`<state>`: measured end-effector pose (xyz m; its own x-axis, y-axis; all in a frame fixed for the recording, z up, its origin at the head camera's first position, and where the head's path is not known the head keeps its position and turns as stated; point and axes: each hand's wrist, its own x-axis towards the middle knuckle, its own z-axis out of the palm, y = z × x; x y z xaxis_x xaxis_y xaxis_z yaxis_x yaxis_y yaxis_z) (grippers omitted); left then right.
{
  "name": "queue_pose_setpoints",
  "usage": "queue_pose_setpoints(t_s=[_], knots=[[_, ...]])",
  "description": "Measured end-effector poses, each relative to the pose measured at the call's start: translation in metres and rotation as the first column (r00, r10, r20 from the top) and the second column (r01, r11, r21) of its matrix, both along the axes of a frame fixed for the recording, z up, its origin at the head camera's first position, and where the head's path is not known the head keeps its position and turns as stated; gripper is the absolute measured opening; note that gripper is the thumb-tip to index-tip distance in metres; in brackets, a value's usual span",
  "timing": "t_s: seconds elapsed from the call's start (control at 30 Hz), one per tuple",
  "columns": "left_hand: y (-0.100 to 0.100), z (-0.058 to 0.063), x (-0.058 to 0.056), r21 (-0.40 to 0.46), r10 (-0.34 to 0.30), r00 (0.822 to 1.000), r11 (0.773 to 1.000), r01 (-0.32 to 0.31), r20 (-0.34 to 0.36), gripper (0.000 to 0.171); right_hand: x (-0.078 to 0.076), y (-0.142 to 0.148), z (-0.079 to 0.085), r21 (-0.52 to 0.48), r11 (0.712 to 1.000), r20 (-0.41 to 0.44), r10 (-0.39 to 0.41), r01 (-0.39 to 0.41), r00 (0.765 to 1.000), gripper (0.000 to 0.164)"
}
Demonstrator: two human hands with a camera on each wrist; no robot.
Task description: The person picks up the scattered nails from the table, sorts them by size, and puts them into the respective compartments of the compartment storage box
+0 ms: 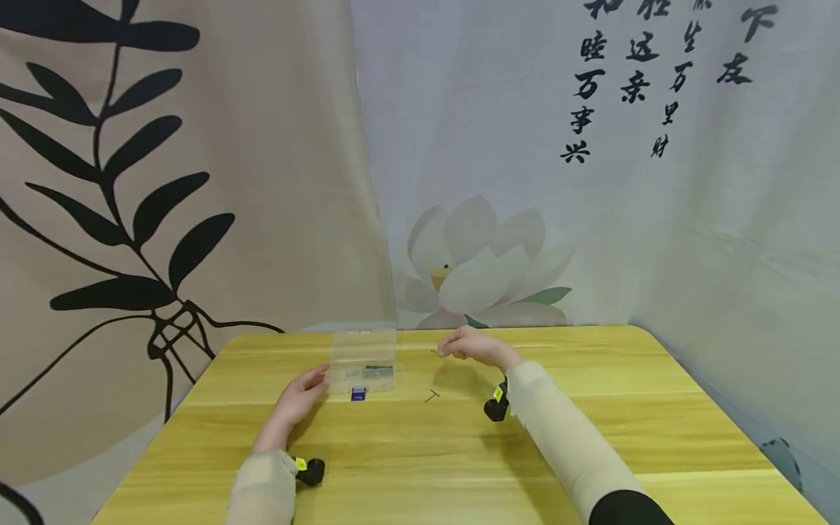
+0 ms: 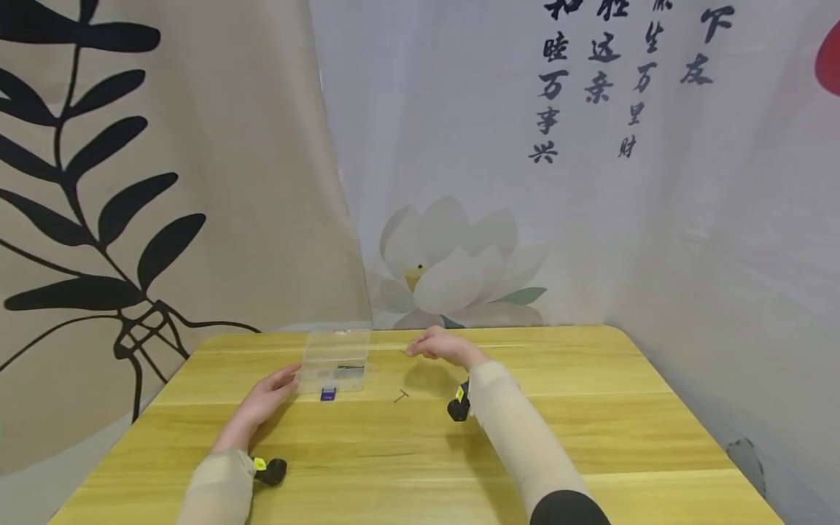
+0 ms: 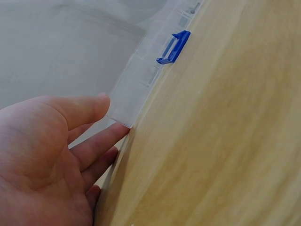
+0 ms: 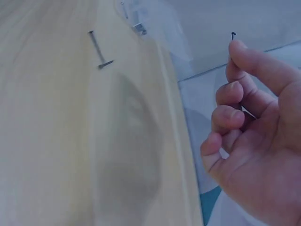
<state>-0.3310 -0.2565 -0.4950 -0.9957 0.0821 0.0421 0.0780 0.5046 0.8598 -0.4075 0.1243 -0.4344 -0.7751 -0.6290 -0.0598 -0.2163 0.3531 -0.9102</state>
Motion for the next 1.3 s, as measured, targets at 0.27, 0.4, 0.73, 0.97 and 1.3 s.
queue_pose_setpoints(t_s=[0.27, 0.4, 0.73, 0.97, 1.3], knots=[[-0.003, -0.003, -0.001, 0.005, 0.004, 1.0, 1.0, -0.004, -0.007, 0.048, -0.004, -0.013, 0.02, 0.035, 0.999, -0.015, -0.004, 0.005, 1.0, 0.016], [-0.002, -0.002, -0.001, 0.008, 0.01, 1.0, 1.0, -0.01, -0.015, 0.047, -0.006, -0.021, 0.023, 0.053, 0.999, -0.037, 0.007, -0.005, 0.999, 0.016], [-0.003, -0.003, -0.001, 0.011, 0.019, 1.0, 1.0, -0.019, -0.015, 0.046, -0.008, -0.05, 0.011, 0.075, 0.996, -0.055, 0.048, -0.044, 0.997, 0.022], [-0.002, -0.002, -0.001, 0.012, 0.021, 0.999, 1.0, -0.021, -0.038, 0.046, 0.001, -0.074, 0.0, 0.13, 0.992, -0.087, 0.014, -0.003, 0.996, 0.024], [-0.004, -0.004, -0.002, 0.008, 0.033, 0.999, 0.999, -0.033, -0.032, 0.046, 0.002, -0.104, -0.018, 0.151, 0.987, -0.255, -0.009, 0.049, 0.967, 0.014]])
